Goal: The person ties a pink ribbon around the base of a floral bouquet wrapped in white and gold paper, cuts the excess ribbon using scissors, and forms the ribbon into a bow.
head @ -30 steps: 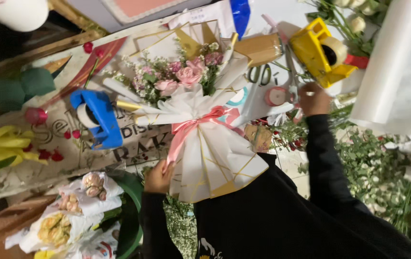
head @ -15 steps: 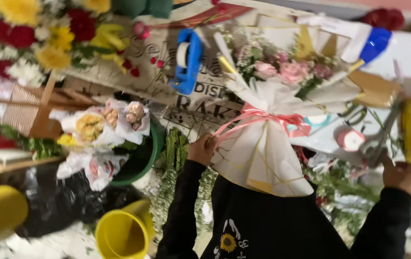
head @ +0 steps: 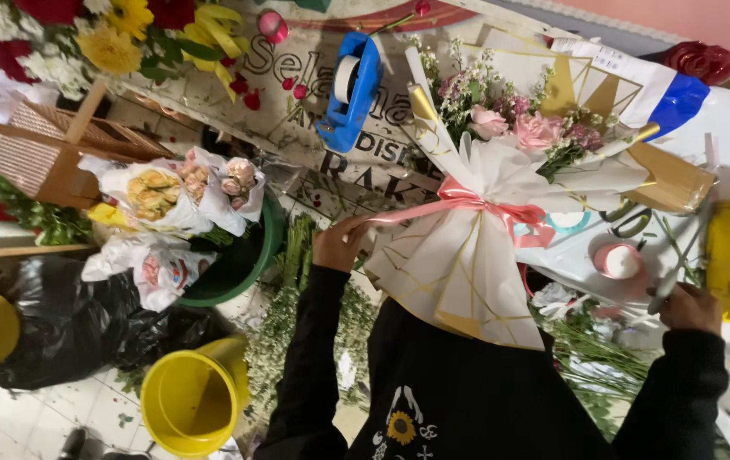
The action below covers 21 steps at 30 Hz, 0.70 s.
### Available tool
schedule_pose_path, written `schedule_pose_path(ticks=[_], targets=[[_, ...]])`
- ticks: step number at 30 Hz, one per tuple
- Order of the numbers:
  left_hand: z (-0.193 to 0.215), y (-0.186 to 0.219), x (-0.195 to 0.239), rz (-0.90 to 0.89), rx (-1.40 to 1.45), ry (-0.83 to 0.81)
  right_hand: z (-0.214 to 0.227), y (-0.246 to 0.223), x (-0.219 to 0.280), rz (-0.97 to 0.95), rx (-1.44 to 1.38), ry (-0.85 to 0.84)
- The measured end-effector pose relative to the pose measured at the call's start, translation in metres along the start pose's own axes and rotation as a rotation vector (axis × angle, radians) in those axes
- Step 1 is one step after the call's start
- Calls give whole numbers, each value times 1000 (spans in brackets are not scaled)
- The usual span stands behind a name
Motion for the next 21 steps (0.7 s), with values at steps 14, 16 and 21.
schedule_pose_path(ticks=[14, 16, 21], targets=[[30, 16, -3, -164, 22, 57, 94, -250, 182, 1359, 313, 26], [32, 19, -6, -159, 34, 35, 91, -298, 213, 1482, 481, 132], [33, 10, -12, -218, 96, 260, 66, -363, 246, 1661, 657, 297]])
Point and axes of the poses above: each hand's wrist, its own x-axis away from the middle knuckle, its own z-axis out of the back of the hand, y = z × x, the point moved 4 cm from there along -x, towards the middle knuckle, and after that the axes turned 6 degrees about -z, right-handed, at the moved point
